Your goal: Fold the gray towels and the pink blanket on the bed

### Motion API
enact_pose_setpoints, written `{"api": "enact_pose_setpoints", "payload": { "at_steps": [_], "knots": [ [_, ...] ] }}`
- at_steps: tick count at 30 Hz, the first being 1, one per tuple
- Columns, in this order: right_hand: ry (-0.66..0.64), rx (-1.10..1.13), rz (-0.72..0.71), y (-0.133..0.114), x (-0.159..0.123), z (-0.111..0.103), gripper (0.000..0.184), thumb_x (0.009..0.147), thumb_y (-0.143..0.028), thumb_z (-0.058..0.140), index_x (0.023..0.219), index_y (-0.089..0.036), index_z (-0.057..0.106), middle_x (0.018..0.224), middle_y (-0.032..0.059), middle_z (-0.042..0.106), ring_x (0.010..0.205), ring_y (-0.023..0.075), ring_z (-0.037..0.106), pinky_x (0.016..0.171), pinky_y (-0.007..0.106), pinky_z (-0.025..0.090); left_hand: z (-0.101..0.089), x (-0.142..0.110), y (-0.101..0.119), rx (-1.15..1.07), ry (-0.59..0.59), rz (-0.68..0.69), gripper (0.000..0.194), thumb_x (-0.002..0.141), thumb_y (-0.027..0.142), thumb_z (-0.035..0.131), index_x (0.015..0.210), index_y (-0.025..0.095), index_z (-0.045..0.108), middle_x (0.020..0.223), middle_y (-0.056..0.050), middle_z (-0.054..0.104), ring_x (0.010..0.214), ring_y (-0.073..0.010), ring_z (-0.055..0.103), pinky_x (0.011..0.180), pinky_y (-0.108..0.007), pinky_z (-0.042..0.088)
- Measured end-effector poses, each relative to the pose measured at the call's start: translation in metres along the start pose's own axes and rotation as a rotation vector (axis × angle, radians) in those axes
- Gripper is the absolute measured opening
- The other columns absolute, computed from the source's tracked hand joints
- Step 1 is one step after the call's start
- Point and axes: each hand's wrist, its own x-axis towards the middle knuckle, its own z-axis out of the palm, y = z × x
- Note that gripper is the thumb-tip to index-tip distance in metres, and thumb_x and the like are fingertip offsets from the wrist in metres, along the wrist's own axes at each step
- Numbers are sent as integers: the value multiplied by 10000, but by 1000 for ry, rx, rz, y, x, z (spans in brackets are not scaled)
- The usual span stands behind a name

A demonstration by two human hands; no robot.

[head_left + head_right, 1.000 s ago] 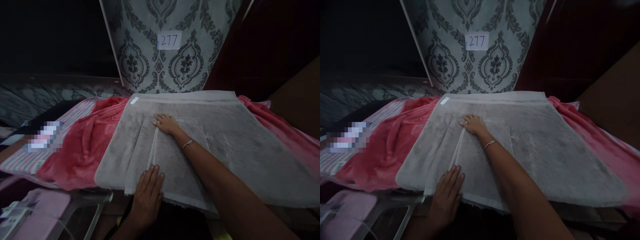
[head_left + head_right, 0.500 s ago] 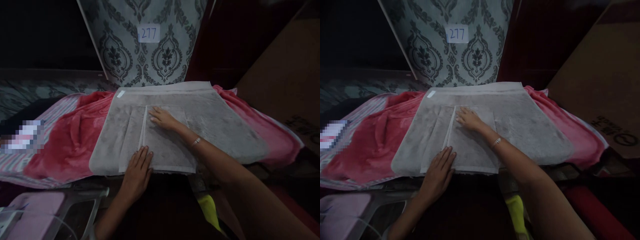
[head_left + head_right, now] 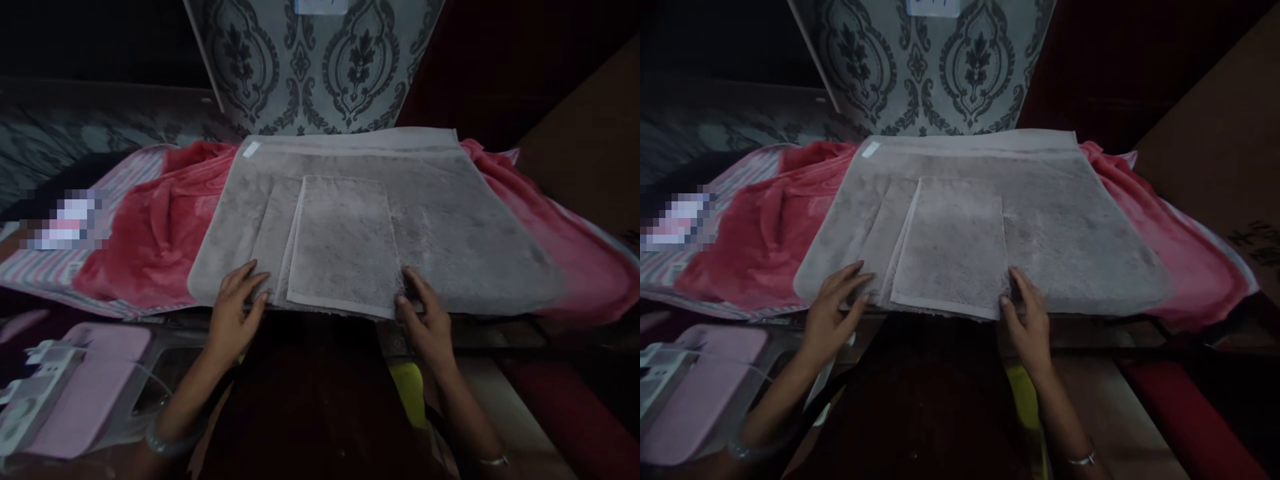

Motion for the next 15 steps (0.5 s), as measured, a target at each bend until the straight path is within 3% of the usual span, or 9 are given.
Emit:
{"api": "enact_pose_setpoints", "payload": {
  "at_steps": [3,8,15],
  "knots": [
    [4,31,74,3,6,4,557,958,-480,540,1476,-284,481,1342,116,614,1214,280,586,1019,523,491,0,7,-6,-37,27,-116,368,942,378,541,1263,216,619,1304,-101,641,1228,-269,585,1049,-477,484],
    [-14,-65,46,6,34,13,653,894,-532,568,1463,-219,502,1138,140,671,1025,304,611,912,535,510,6,16,-11,2,11,-216,532,881,382,587,1362,160,542,1243,-135,637,1159,-284,608,1005,-471,502],
    [13,-54,12,-1,63,13,570,877,-372,525,1434,-249,514,1122,103,647,930,247,616,844,446,528,3,29,-7,-231,-36,-326,490,885,411,583,1317,180,570,1057,-72,684,952,-209,645,838,-350,547]
  ]
}}
